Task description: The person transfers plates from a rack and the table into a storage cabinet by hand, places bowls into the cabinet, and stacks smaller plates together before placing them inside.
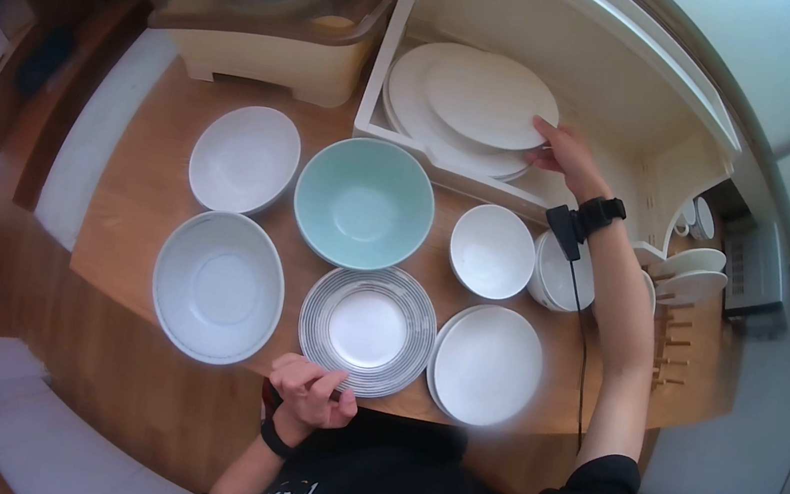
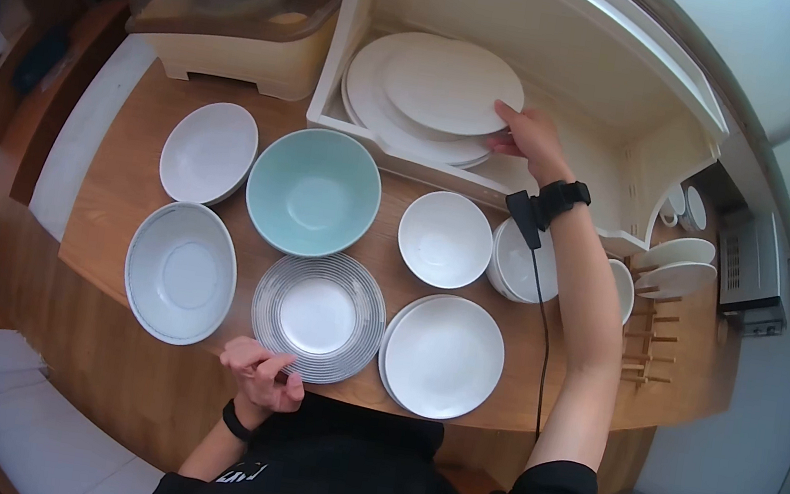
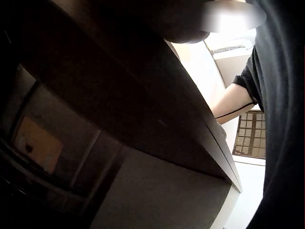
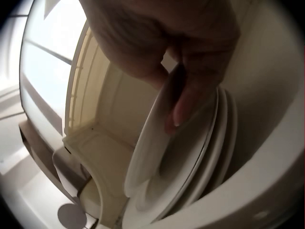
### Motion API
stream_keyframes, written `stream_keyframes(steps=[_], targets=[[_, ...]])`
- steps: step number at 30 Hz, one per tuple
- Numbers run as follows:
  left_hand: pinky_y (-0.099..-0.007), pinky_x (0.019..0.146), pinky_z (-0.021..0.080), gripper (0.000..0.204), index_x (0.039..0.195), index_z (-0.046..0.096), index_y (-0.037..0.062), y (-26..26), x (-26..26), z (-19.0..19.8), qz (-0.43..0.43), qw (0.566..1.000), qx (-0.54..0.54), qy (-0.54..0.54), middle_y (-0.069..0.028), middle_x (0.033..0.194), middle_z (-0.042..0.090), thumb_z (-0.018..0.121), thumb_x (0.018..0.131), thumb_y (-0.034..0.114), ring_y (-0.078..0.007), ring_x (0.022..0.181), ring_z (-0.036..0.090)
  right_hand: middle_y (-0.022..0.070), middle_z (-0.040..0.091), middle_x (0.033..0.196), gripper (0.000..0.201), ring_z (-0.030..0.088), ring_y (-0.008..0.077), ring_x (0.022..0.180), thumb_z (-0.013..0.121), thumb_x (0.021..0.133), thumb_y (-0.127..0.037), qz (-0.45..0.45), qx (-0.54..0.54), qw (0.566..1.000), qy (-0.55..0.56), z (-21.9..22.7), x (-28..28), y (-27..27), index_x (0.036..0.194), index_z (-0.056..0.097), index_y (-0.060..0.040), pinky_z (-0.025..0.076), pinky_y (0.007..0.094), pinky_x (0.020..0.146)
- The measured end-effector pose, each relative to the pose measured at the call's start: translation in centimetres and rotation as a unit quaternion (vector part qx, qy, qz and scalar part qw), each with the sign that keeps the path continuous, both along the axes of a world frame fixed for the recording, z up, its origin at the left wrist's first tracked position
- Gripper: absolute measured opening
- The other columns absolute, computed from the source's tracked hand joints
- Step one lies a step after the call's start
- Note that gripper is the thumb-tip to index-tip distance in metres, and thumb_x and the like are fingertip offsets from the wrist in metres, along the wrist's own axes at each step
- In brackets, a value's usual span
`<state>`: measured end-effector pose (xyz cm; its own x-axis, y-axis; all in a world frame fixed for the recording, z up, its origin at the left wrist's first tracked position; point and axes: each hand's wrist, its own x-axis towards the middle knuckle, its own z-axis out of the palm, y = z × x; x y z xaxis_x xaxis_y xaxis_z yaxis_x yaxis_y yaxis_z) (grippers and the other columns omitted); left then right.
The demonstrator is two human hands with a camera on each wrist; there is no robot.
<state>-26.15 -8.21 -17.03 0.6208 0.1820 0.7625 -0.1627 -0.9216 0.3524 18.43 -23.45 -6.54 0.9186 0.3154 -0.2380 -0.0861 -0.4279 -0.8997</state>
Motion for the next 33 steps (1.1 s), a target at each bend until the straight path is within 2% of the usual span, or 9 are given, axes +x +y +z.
stream_keyframes(steps=[4, 7, 14, 18, 21, 25, 28, 30, 33], targets=[[-0.0351, 0.079, 0.039, 0.023, 0.096, 0.063, 0.0155, 0.0, 0.1, 0.2, 0.008, 1.0, 0.001, -0.003, -0.0033, 0.096, 0.044, 0.062, 0.08, 0.032, -0.0198, 0.09, 0.043, 0.0131, 0.065, 0.066, 0.06, 0.065, 0.0193, 0.052, 0.064, 0.085, -0.052, 0.062, -0.195, 0.973, -0.11, 0.4, -0.3, -0.1, 0.071, 0.065, 0.0064, 0.054, 0.0272, 0.051], [-0.0353, 0.079, 0.039, 0.023, 0.096, 0.063, 0.015, -0.1, 0.0, 0.4, 0.011, 1.0, 0.012, 0.002, -0.0038, 0.096, 0.044, 0.062, 0.08, 0.032, -0.0204, 0.091, 0.043, 0.014, 0.063, 0.062, 0.067, 0.064, 0.0214, 0.05, 0.062, 0.084, -0.057, 0.095, -0.276, 0.948, -0.131, 1.1, -0.9, 0.0, 0.066, 0.064, 0.0074, 0.053, 0.0281, 0.05], [-0.0372, 0.079, 0.038, 0.023, 0.094, 0.061, 0.0142, -0.3, 0.2, 0.5, 0.027, 0.999, 0.026, 0.011, -0.0052, 0.095, 0.044, 0.061, 0.079, 0.032, -0.0223, 0.091, 0.044, 0.0136, 0.064, 0.063, 0.067, 0.065, 0.0222, 0.052, 0.058, 0.085, -0.058, 0.131, -0.282, 0.939, -0.147, 0.9, -1.2, -0.1, 0.072, 0.067, 0.0071, 0.053, 0.0307, 0.051], [-0.0391, 0.082, 0.035, 0.024, 0.096, 0.058, 0.0129, -0.4, 0.0, 0.1, 0.045, 0.998, 0.02, 0.027, -0.0065, 0.095, 0.044, 0.058, 0.08, 0.031, -0.0246, 0.093, 0.043, 0.0178, 0.067, 0.07, 0.051, 0.067, 0.0272, 0.059, 0.058, 0.088, -0.048, 0.164, -0.299, 0.914, -0.219, 1.3, -1.8, -0.8, 0.075, 0.069, 0.0007, 0.054, 0.0404, 0.063], [-0.0399, 0.083, 0.034, 0.027, 0.096, 0.06, 0.0088, -0.4, -0.1, -0.2, 0.04, 0.999, 0.022, 0.022, -0.0109, 0.097, 0.042, 0.057, 0.077, 0.028, -0.0275, 0.095, 0.043, 0.0163, 0.069, 0.077, 0.033, 0.067, 0.0327, 0.071, 0.058, 0.087, -0.036, 0.153, -0.304, 0.88, -0.333, 4.1, -4.6, -4.6, 0.079, 0.069, -0.005, 0.053, 0.0438, 0.068], [-0.0407, 0.084, 0.034, 0.028, 0.097, 0.06, 0.0067, -0.4, -0.2, -0.3, 0.058, 0.996, 0.052, 0.033, -0.0121, 0.098, 0.043, 0.057, 0.078, 0.027, -0.028, 0.095, 0.044, 0.0161, 0.065, 0.075, 0.013, 0.062, 0.0354, 0.069, 0.06, 0.077, -0.014, 0.08, -0.278, 0.828, -0.48, 7.4, -5.7, -13.7, 0.084, 0.065, -0.0034, 0.052, 0.0403, 0.068], [-0.0412, 0.084, 0.034, 0.028, 0.097, 0.06, 0.006, -0.5, 0.0, 0.1, 0.056, 0.996, 0.06, 0.028, -0.0124, 0.096, 0.044, 0.057, 0.079, 0.026, -0.028, 0.094, 0.044, 0.0152, 0.064, 0.089, 0.02, 0.062, 0.0345, 0.087, 0.059, 0.07, -0.001, 0.034, -0.305, 0.778, -0.549, 9.9, -4.9, -22.9, 0.089, 0.062, -0.0027, 0.051, 0.0398, 0.075], [-0.0413, 0.084, 0.034, 0.027, 0.097, 0.06, 0.0057, -0.4, 0.1, 0.0, 0.061, 0.995, 0.068, 0.029, -0.0125, 0.096, 0.044, 0.056, 0.079, 0.025, -0.0281, 0.094, 0.044, 0.0137, 0.062, 0.101, 0.027, 0.06, 0.034, 0.097, 0.058, 0.068, 0.002, -0.015, -0.405, 0.764, -0.501, 11.9, -6.8, -26.8, 0.094, 0.061, -0.0027, 0.05, 0.0395, 0.082], [-0.0416, 0.085, 0.035, 0.026, 0.096, 0.059, 0.0051, -0.9, 0.2, 0.3, 0.074, 0.995, 0.065, 0.025, -0.0132, 0.095, 0.046, 0.056, 0.08, 0.025, -0.0286, 0.094, 0.045, 0.0121, 0.061, 0.104, 0.03, 0.059, 0.0346, 0.101, 0.057, 0.069, 0.003, 0.02, -0.481, 0.754, -0.447, 10.9, -6.1, -33.1, 0.097, 0.063, -0.0039, 0.05, 0.0403, 0.083]])
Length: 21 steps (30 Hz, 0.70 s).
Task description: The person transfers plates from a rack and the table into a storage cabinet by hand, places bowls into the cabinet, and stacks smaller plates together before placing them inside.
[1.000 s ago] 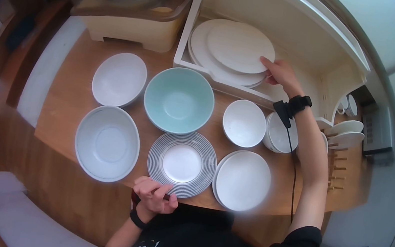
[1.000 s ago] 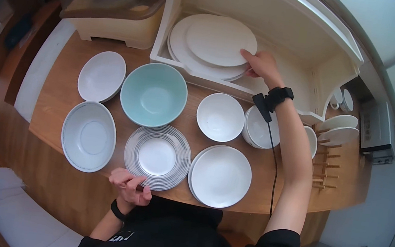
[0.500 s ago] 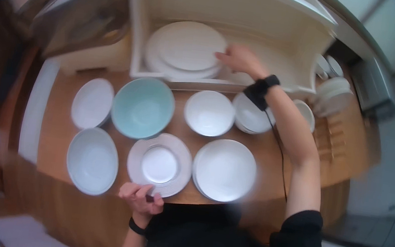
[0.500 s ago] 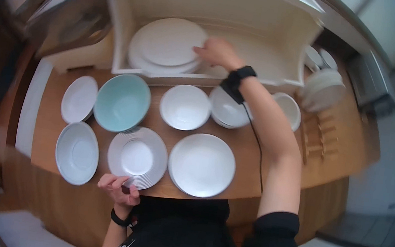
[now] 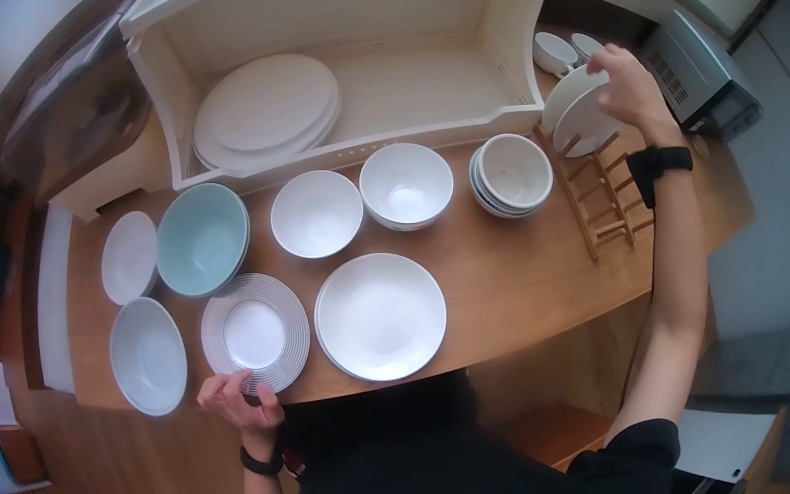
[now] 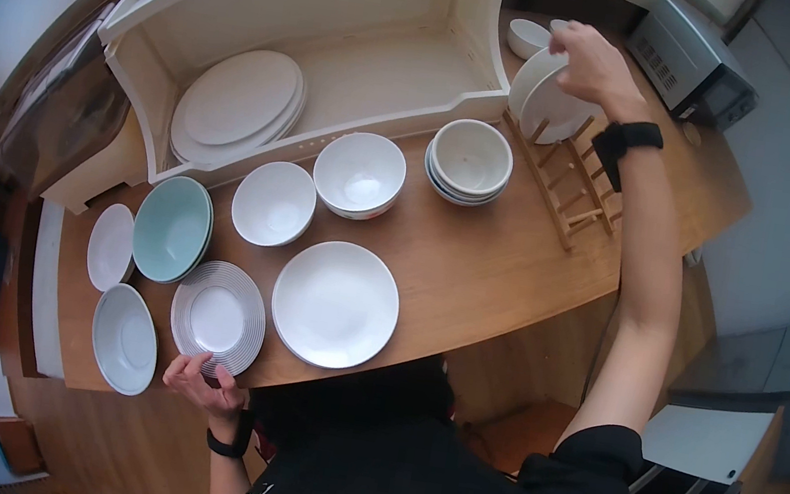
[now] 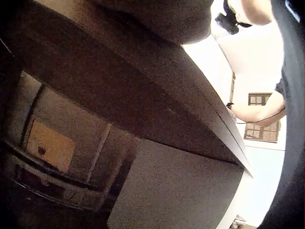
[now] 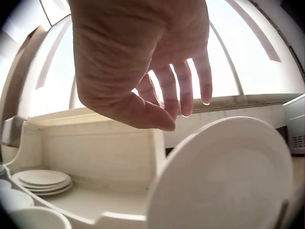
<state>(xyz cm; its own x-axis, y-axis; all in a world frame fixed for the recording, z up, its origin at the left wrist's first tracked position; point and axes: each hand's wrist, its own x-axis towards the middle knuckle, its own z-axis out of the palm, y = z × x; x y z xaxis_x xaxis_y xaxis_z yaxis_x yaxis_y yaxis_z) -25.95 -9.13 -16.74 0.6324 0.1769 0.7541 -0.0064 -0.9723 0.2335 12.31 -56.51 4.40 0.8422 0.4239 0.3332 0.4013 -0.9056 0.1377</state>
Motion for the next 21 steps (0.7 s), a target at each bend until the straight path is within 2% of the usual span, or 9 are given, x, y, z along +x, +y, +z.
stream_keyframes(steps=[3, 6, 9, 12, 14, 17, 19, 20, 21], targets=[[-0.0421, 0.087, 0.035, 0.026, 0.096, 0.059, 0.0036, -0.2, 0.0, 0.3, 0.008, 1.0, 0.003, 0.006, -0.0139, 0.096, 0.046, 0.054, 0.08, 0.024, -0.0293, 0.097, 0.046, 0.0116, 0.065, 0.105, 0.022, 0.06, 0.0319, 0.104, 0.063, 0.074, -0.003, -0.026, -0.04, 0.999, -0.001, -2.4, 0.7, -3.1, 0.095, 0.065, -0.0084, 0.052, 0.0412, 0.083], [-0.0421, 0.087, 0.035, 0.028, 0.097, 0.059, 0.0028, -0.4, 0.1, 0.4, 0.016, 1.0, 0.008, 0.005, -0.0141, 0.096, 0.047, 0.054, 0.08, 0.024, -0.0295, 0.097, 0.046, 0.0153, 0.066, 0.099, 0.017, 0.062, 0.0346, 0.098, 0.066, 0.078, -0.01, -0.04, -0.008, 0.999, 0.01, -3.1, 1.8, -3.8, 0.095, 0.067, -0.0097, 0.052, 0.0426, 0.081], [-0.0421, 0.088, 0.035, 0.029, 0.097, 0.059, 0.0022, -0.4, 0.1, 0.4, 0.01, 1.0, -0.006, 0.005, -0.0146, 0.096, 0.047, 0.053, 0.08, 0.025, -0.0296, 0.098, 0.045, 0.0179, 0.067, 0.091, 0.012, 0.064, 0.0367, 0.09, 0.066, 0.081, -0.017, -0.042, -0.054, 0.996, 0.064, -1.4, 2.4, -3.9, 0.089, 0.068, -0.0095, 0.052, 0.0435, 0.078], [-0.0421, 0.089, 0.035, 0.031, 0.097, 0.059, 0.0017, -0.4, 0.1, 0.0, 0.018, 1.0, -0.009, 0.004, -0.0148, 0.096, 0.047, 0.054, 0.079, 0.026, -0.0295, 0.099, 0.045, 0.0172, 0.067, 0.087, 0.013, 0.065, 0.0367, 0.086, 0.065, 0.082, -0.021, -0.022, -0.077, 0.996, 0.045, 0.2, 2.1, -4.3, 0.085, 0.069, -0.0092, 0.052, 0.0437, 0.076], [-0.0421, 0.089, 0.035, 0.031, 0.097, 0.059, 0.0016, -0.3, 0.2, 0.0, 0.021, 1.0, -0.013, 0.004, -0.015, 0.096, 0.047, 0.054, 0.079, 0.027, -0.0295, 0.099, 0.045, 0.0175, 0.066, 0.086, 0.013, 0.064, 0.0377, 0.084, 0.065, 0.082, -0.019, 0.008, -0.015, 1.0, 0.012, 1.9, 0.5, -4.0, 0.09, 0.068, -0.0089, 0.052, 0.0437, 0.073], [-0.0417, 0.087, 0.036, 0.03, 0.096, 0.059, 0.0023, -0.5, 0.3, 0.5, 0.016, 1.0, -0.008, 0.004, -0.0142, 0.095, 0.049, 0.054, 0.081, 0.027, -0.0293, 0.096, 0.046, 0.0166, 0.067, 0.086, 0.013, 0.062, 0.0394, 0.082, 0.065, 0.083, -0.018, 0.025, 0.004, 0.999, -0.038, 4.1, -1.8, -3.0, 0.092, 0.068, -0.0088, 0.052, 0.0434, 0.07], [-0.0413, 0.084, 0.037, 0.029, 0.096, 0.059, 0.0031, -0.4, 0.5, 0.7, 0.014, 1.0, 0.002, 0.0, -0.0133, 0.093, 0.049, 0.054, 0.082, 0.027, -0.0291, 0.093, 0.047, 0.0167, 0.064, 0.079, 0.014, 0.067, 0.0297, 0.074, 0.066, 0.086, -0.02, 0.087, 0.108, 0.981, -0.137, 5.0, -3.3, -2.0, 0.096, 0.067, -0.0094, 0.052, 0.0375, 0.065], [-0.0412, 0.084, 0.038, 0.028, 0.096, 0.059, 0.0035, -0.4, 0.4, 0.7, 0.006, 1.0, 0.001, 0.001, -0.0133, 0.093, 0.049, 0.054, 0.081, 0.027, -0.0292, 0.093, 0.047, 0.0167, 0.064, 0.079, 0.014, 0.067, 0.0297, 0.074, 0.066, 0.086, -0.02, 0.09, 0.108, 0.981, -0.136, 5.3, -4.0, -1.1, 0.096, 0.067, -0.0094, 0.052, 0.0375, 0.065], [-0.0411, 0.084, 0.038, 0.028, 0.096, 0.059, 0.004, -0.4, 0.3, 0.7, 0.003, 1.0, 0.001, 0.003, -0.0132, 0.094, 0.049, 0.054, 0.081, 0.027, -0.0294, 0.094, 0.047, 0.0139, 0.065, 0.077, 0.017, 0.067, 0.0219, 0.072, 0.066, 0.088, -0.022, 0.028, 0.167, 0.98, -0.104, 5.4, -4.6, -0.1, 0.098, 0.068, -0.0079, 0.051, 0.034, 0.063]])
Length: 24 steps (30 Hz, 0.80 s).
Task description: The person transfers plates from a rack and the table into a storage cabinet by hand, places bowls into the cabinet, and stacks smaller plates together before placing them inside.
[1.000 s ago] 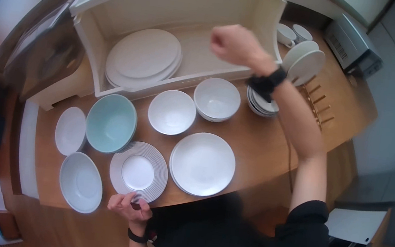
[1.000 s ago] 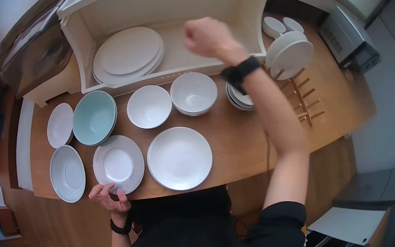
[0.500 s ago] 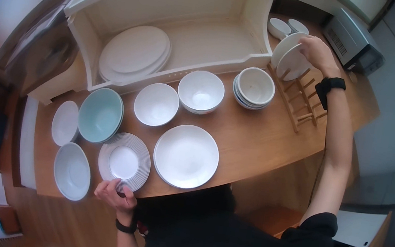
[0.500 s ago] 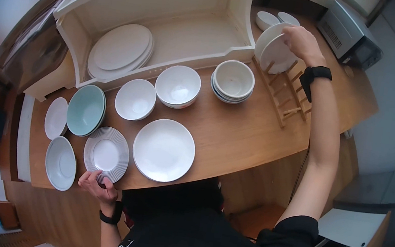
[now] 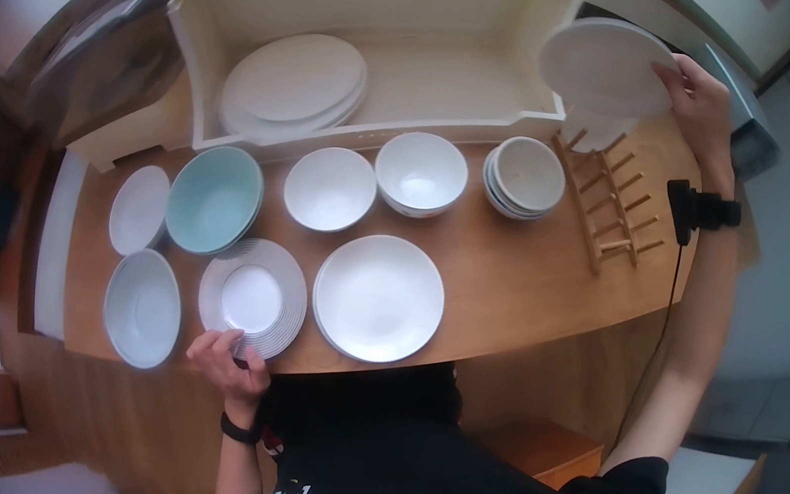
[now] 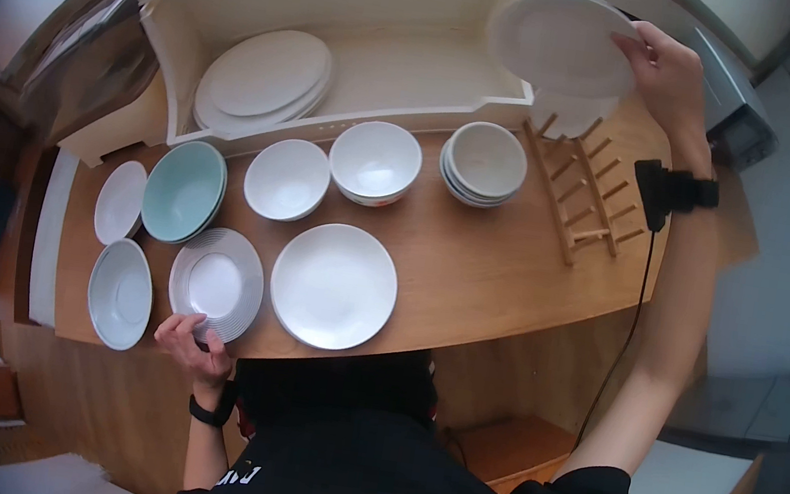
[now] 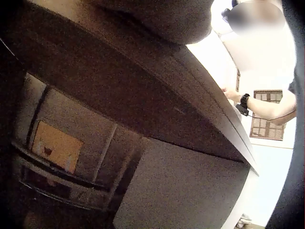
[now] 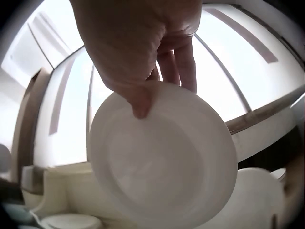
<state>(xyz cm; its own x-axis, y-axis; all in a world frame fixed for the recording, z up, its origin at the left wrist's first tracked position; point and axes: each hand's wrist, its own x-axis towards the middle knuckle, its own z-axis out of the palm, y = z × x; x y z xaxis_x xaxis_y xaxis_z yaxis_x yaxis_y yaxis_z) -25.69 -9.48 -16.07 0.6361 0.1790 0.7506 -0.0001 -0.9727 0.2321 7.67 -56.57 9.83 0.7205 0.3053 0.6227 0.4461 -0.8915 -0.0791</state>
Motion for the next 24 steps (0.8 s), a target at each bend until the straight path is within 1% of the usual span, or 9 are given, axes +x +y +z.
stream_keyframes(steps=[1, 2, 4, 5, 7, 13, 18, 21, 24], targets=[[-0.0411, 0.084, 0.038, 0.028, 0.096, 0.059, 0.004, 0.1, -0.1, -0.2, 0.012, 1.0, 0.0, 0.001, -0.0132, 0.094, 0.049, 0.054, 0.081, 0.027, -0.0294, 0.094, 0.047, 0.011, 0.066, 0.074, 0.02, 0.067, 0.0141, 0.071, 0.066, 0.09, -0.024, -0.045, 0.063, 0.996, 0.045, 0.0, -0.1, 1.2, 0.099, 0.068, -0.0063, 0.05, 0.0305, 0.062], [-0.0412, 0.084, 0.038, 0.028, 0.097, 0.059, 0.0045, 0.3, -0.1, -0.6, -0.002, 1.0, -0.002, -0.003, -0.0131, 0.094, 0.049, 0.055, 0.081, 0.027, -0.0295, 0.094, 0.047, 0.011, 0.066, 0.074, 0.02, 0.067, 0.0141, 0.071, 0.066, 0.09, -0.024, -0.031, 0.063, 0.996, 0.047, -0.7, 0.3, 2.0, 0.099, 0.068, -0.0063, 0.05, 0.0305, 0.062], [-0.0413, 0.084, 0.038, 0.028, 0.097, 0.06, 0.0058, 0.7, -0.1, -0.9, -0.014, 1.0, -0.003, -0.01, -0.0124, 0.095, 0.049, 0.057, 0.079, 0.027, -0.0295, 0.094, 0.047, 0.0033, 0.068, 0.079, 0.025, 0.063, 0.0064, 0.073, 0.066, 0.092, -0.026, 0.159, 0.323, 0.914, 0.184, -3.3, 1.8, 4.1, 0.103, 0.069, -0.0036, 0.05, 0.025, 0.063], [-0.0413, 0.084, 0.038, 0.028, 0.097, 0.06, 0.0058, 0.6, -0.2, -0.9, 0.005, 1.0, -0.004, -0.009, -0.0124, 0.095, 0.049, 0.057, 0.079, 0.027, -0.0295, 0.094, 0.047, 0.0033, 0.068, 0.079, 0.025, 0.063, 0.0064, 0.073, 0.066, 0.092, -0.026, 0.177, 0.319, 0.911, 0.191, -4.4, 1.9, 5.9, 0.103, 0.069, -0.0036, 0.05, 0.025, 0.063], [-0.0421, 0.085, 0.037, 0.032, 0.097, 0.06, 0.0054, 0.6, -0.1, -0.9, 0.003, 1.0, -0.016, -0.003, -0.0134, 0.094, 0.05, 0.056, 0.078, 0.03, -0.0298, 0.095, 0.047, 0.0005, 0.069, 0.091, 0.026, 0.065, 0.0101, 0.077, 0.066, 0.093, -0.024, 0.191, 0.448, 0.826, 0.285, -6.6, 2.1, 10.2, 0.106, 0.068, -0.0023, 0.053, 0.0258, 0.068], [-0.0406, 0.082, 0.039, 0.027, 0.094, 0.062, 0.0075, 0.4, 0.2, -0.2, 0.007, 1.0, -0.025, -0.015, -0.0105, 0.095, 0.049, 0.06, 0.076, 0.028, -0.0283, 0.093, 0.047, 0.0093, 0.067, 0.106, 0.03, 0.065, 0.0166, 0.092, 0.062, 0.094, -0.019, 0.186, 0.531, 0.7, 0.44, -11.6, 5.5, 21.5, 0.114, 0.062, 0.0036, 0.055, 0.028, 0.077], [-0.0405, 0.084, 0.04, 0.024, 0.094, 0.061, 0.0061, 0.3, 0.1, 0.7, -0.019, 0.997, -0.069, -0.013, -0.0116, 0.095, 0.052, 0.062, 0.075, 0.02, -0.0288, 0.092, 0.049, 0.0145, 0.065, 0.108, 0.032, 0.065, 0.0218, 0.097, 0.059, 0.094, -0.014, 0.185, 0.515, 0.669, 0.503, -14.1, 8.9, 28.7, 0.115, 0.057, 0.0099, 0.056, 0.0301, 0.081], [-0.0412, 0.085, 0.041, 0.024, 0.097, 0.06, 0.0043, 2.1, 0.0, 4.5, -0.046, 0.98, -0.191, -0.022, -0.0141, 0.098, 0.055, 0.062, 0.074, 0.013, -0.0306, 0.091, 0.051, 0.0162, 0.064, 0.109, 0.029, 0.065, 0.0241, 0.097, 0.057, 0.094, -0.01, 0.173, 0.499, 0.672, 0.519, -15.4, 10.5, 31.6, 0.115, 0.055, 0.0104, 0.057, 0.0316, 0.087], [-0.0361, 0.083, 0.042, 0.029, 0.102, 0.056, -0.003, 5.2, -0.4, 9.3, -0.065, 0.976, -0.184, -0.092, -0.0178, 0.104, 0.052, 0.055, 0.076, 0.01, -0.0254, 0.091, 0.049, 0.0166, 0.063, 0.11, 0.028, 0.065, 0.025, 0.097, 0.056, 0.095, -0.009, 0.15, 0.5, 0.662, 0.538, -17.2, 11.5, 33.5, 0.115, 0.055, 0.0098, 0.058, 0.0305, 0.084]])
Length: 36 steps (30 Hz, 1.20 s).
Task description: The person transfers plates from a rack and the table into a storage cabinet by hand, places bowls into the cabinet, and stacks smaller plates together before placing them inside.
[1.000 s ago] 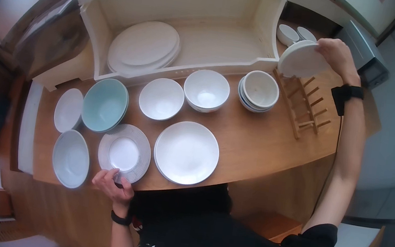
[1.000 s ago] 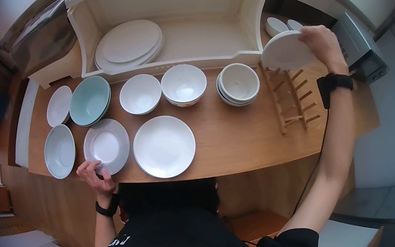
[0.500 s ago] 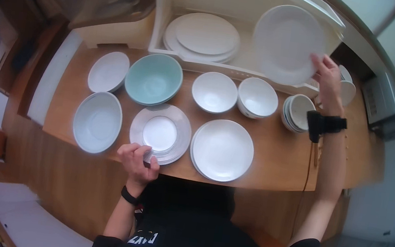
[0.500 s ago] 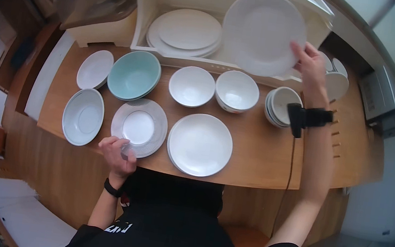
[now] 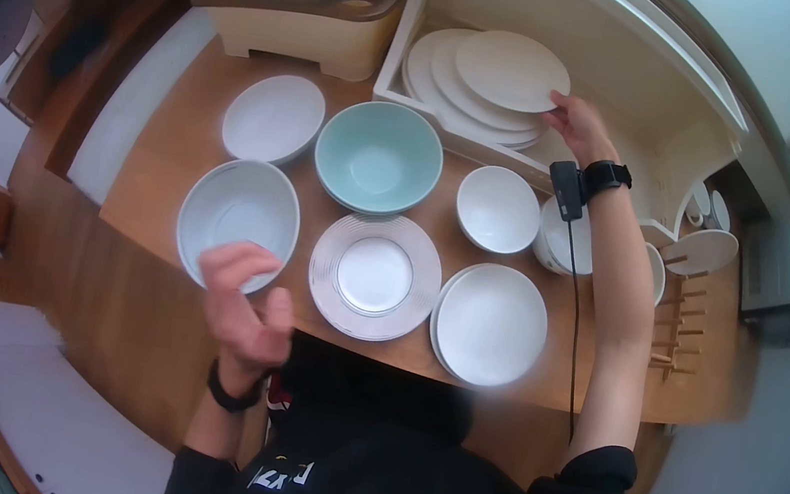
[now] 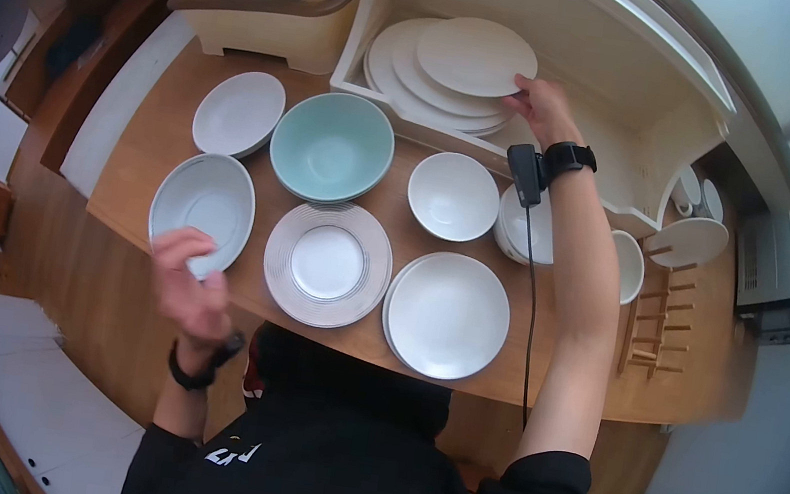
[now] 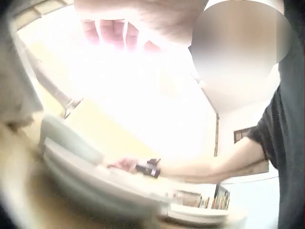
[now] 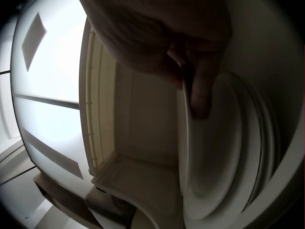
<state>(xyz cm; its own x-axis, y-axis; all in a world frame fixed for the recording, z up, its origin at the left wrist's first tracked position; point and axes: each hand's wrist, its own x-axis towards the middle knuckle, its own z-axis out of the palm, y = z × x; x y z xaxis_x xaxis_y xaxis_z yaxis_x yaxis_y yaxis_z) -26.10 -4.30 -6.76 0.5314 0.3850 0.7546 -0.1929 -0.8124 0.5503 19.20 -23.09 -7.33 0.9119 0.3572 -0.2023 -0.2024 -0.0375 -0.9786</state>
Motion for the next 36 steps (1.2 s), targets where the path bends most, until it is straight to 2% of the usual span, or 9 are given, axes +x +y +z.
stream_keyframes(steps=[6, 9, 11, 14, 22, 25, 28, 31, 36], targets=[[-0.0342, 0.079, 0.041, 0.029, 0.1, 0.055, -0.0046, 2.9, -0.9, 3.0, 0.034, 0.994, 0.02, -0.1, -0.0175, 0.104, 0.05, 0.051, 0.077, 0.012, -0.0233, 0.091, 0.048, 0.0175, 0.064, 0.108, 0.03, 0.068, 0.0263, 0.092, 0.056, 0.095, -0.011, -0.001, 0.012, 1.0, 0.01, -1.5, 0.8, 1.2, 0.116, 0.054, 0.0105, 0.06, 0.0266, 0.071], [-0.0351, 0.08, 0.041, 0.026, 0.097, 0.055, -0.0041, 2.0, -1.5, 1.8, 0.039, 0.996, 0.006, -0.074, -0.0171, 0.104, 0.05, 0.05, 0.077, 0.011, -0.0234, 0.09, 0.048, 0.0168, 0.069, 0.093, 0.032, 0.071, 0.0237, 0.075, 0.056, 0.093, -0.018, 0.007, -0.131, 0.99, -0.054, 0.1, -0.4, 1.6, 0.103, 0.061, 0.0112, 0.06, 0.0276, 0.065], [-0.0367, 0.079, 0.043, 0.021, 0.092, 0.056, -0.0004, 0.6, -1.8, 0.4, 0.059, 0.995, -0.025, -0.071, -0.0149, 0.096, 0.051, 0.054, 0.073, 0.009, -0.026, 0.087, 0.051, 0.0136, 0.07, 0.076, 0.042, 0.068, 0.0198, 0.06, 0.056, 0.092, -0.034, 0.055, -0.337, 0.923, -0.179, 0.6, 0.1, 1.5, 0.088, 0.068, 0.006, 0.058, 0.029, 0.059], [-0.0395, 0.085, 0.043, 0.022, 0.096, 0.056, -0.0018, -1.1, -2.8, -1.8, 0.063, 0.998, -0.007, 0.023, -0.0167, 0.1, 0.052, 0.053, 0.076, 0.007, -0.027, 0.092, 0.051, 0.0121, 0.067, 0.064, 0.049, 0.066, 0.0213, 0.055, 0.057, 0.086, -0.043, 0.073, -0.433, 0.861, -0.257, 0.5, 0.4, 1.4, 0.072, 0.069, 0.0022, 0.055, 0.0321, 0.055], [-0.049, 0.096, 0.04, 0.023, 0.097, 0.058, 0.0021, -6.0, -0.6, -3.6, -0.076, 0.978, 0.117, 0.156, -0.013, 0.092, 0.059, 0.059, 0.074, 0.007, -0.0325, 0.091, 0.054, 0.0115, 0.069, 0.066, 0.037, 0.069, 0.0272, 0.066, 0.058, 0.081, -0.037, 0.08, -0.47, 0.827, -0.298, 0.8, -0.9, 0.3, 0.076, 0.072, -0.0031, 0.055, 0.0387, 0.07], [-0.0499, 0.098, 0.04, 0.024, 0.097, 0.058, 0.0018, -7.3, 0.6, -3.5, -0.121, 0.974, 0.112, 0.154, -0.0123, 0.09, 0.059, 0.06, 0.073, 0.006, -0.0318, 0.091, 0.054, 0.0152, 0.07, 0.074, 0.035, 0.07, 0.0302, 0.076, 0.055, 0.082, -0.032, 0.094, -0.48, 0.797, -0.354, 3.4, -1.6, -3.1, 0.077, 0.072, -0.0019, 0.055, 0.0412, 0.073], [-0.0508, 0.099, 0.04, 0.024, 0.097, 0.058, 0.0017, -7.7, 1.7, -2.7, -0.158, 0.967, 0.112, 0.167, -0.013, 0.09, 0.059, 0.061, 0.073, 0.003, -0.032, 0.09, 0.055, 0.0228, 0.069, 0.093, 0.029, 0.068, 0.0368, 0.089, 0.056, 0.079, -0.025, 0.051, -0.554, 0.717, -0.42, 7.6, -2.7, -9.8, 0.087, 0.071, -0.0021, 0.055, 0.0464, 0.077], [-0.0509, 0.098, 0.042, 0.023, 0.096, 0.059, 0.0014, -7.7, 2.9, -2.1, -0.179, 0.96, 0.122, 0.176, -0.0136, 0.09, 0.059, 0.06, 0.073, 0.002, -0.033, 0.09, 0.055, 0.015, 0.069, 0.091, 0.018, 0.065, 0.0347, 0.089, 0.058, 0.076, -0.011, -0.018, -0.561, 0.688, -0.459, 10.5, -2.7, -19.0, 0.09, 0.068, -0.0064, 0.053, 0.0422, 0.079], [-0.0492, 0.095, 0.043, 0.027, 0.099, 0.059, 0.0003, -8.9, 5.0, -0.9, -0.22, 0.944, 0.158, 0.187, -0.0154, 0.093, 0.06, 0.062, 0.072, 0.0, -0.0363, 0.092, 0.056, 0.0144, 0.066, 0.098, 0.019, 0.063, 0.0352, 0.095, 0.06, 0.076, -0.01, -0.034, -0.619, 0.623, -0.478, 7.9, -1.6, -33.2, 0.094, 0.067, -0.0069, 0.052, 0.041, 0.084]])
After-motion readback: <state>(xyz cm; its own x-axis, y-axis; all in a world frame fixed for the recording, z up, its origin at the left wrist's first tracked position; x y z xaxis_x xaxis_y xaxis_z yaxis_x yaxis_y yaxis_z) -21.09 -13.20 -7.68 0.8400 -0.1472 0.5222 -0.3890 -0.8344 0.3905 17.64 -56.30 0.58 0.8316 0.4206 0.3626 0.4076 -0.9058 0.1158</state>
